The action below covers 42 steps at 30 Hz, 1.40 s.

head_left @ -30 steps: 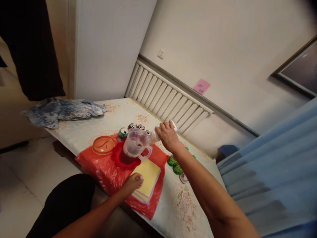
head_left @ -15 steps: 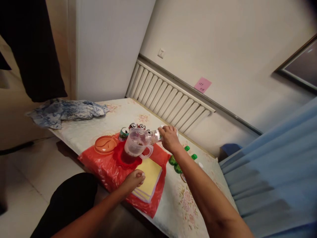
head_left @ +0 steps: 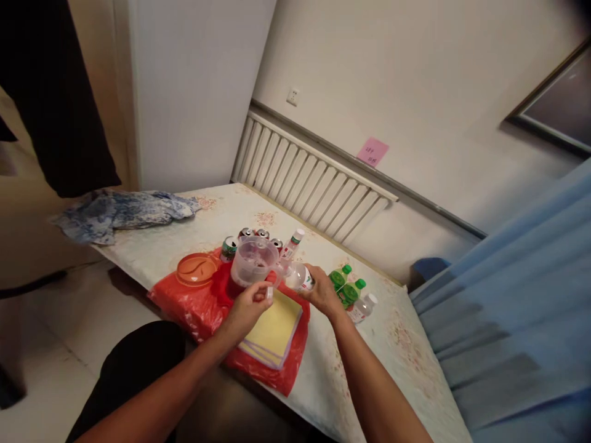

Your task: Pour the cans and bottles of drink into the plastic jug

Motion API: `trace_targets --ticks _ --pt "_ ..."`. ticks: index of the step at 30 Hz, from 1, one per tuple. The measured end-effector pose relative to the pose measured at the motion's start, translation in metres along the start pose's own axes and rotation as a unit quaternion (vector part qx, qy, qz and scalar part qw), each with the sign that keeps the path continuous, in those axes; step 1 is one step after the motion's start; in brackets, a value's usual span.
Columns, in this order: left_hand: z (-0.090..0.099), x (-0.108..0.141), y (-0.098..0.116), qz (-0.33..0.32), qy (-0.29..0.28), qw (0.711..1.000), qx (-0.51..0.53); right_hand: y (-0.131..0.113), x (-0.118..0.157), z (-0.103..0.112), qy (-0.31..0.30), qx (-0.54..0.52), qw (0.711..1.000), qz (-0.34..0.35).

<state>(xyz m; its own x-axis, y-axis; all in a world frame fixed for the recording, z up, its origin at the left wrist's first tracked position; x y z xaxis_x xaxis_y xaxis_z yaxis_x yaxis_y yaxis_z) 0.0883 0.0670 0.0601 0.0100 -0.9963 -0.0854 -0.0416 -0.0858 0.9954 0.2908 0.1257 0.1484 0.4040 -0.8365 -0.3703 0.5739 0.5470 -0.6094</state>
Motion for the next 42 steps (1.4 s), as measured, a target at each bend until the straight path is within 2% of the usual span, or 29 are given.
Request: trace_targets --ticks 6,13,18,23,28,32,39,42 --pt "-0.003 -0.003 0.026 -0.079 0.057 0.99 -0.107 0.001 0.044 -0.011 -0.01 -0.033 0.999 0.002" --pt "-0.014 0.007 0.042 -0.165 0.019 0.96 -0.226 0.009 0.067 -0.02 0.006 -0.043 0.999 0.005" --pt "-0.016 0.01 0.045 -0.215 0.019 0.936 -0.277 0.016 0.072 -0.021 0.015 -0.053 0.998 0.011" --pt "-0.019 0.009 0.045 -0.21 -0.01 0.929 -0.305 0.013 0.077 -0.018 0.02 -0.043 0.999 0.017" --pt "-0.023 0.014 0.048 -0.255 0.008 0.904 -0.342 0.014 0.082 -0.018 0.028 -0.051 0.998 0.006" --pt "-0.027 0.014 0.047 -0.244 -0.01 0.896 -0.37 0.017 0.088 -0.019 0.036 -0.056 0.998 0.009" --pt "-0.035 0.007 0.047 -0.179 -0.056 0.915 -0.358 0.02 0.1 -0.022 0.039 -0.067 0.997 -0.027" --pt "-0.039 0.006 0.048 -0.174 -0.066 0.919 -0.347 0.022 0.105 -0.025 0.039 -0.101 0.993 -0.053"
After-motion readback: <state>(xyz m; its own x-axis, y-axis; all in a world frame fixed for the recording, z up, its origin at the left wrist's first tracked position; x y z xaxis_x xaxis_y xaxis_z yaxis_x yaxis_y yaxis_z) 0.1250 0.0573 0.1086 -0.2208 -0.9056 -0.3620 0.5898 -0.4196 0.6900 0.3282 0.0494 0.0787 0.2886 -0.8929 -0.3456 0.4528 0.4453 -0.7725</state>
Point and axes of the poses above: each hand's wrist, its own x-axis away from the middle knuckle, its own z-axis out of the back of the hand, y = z × x, the point moved 2 cm from there along -x, towards the middle knuckle, and after that the axes turned 12 degrees about -x, right-handed, at the moved point
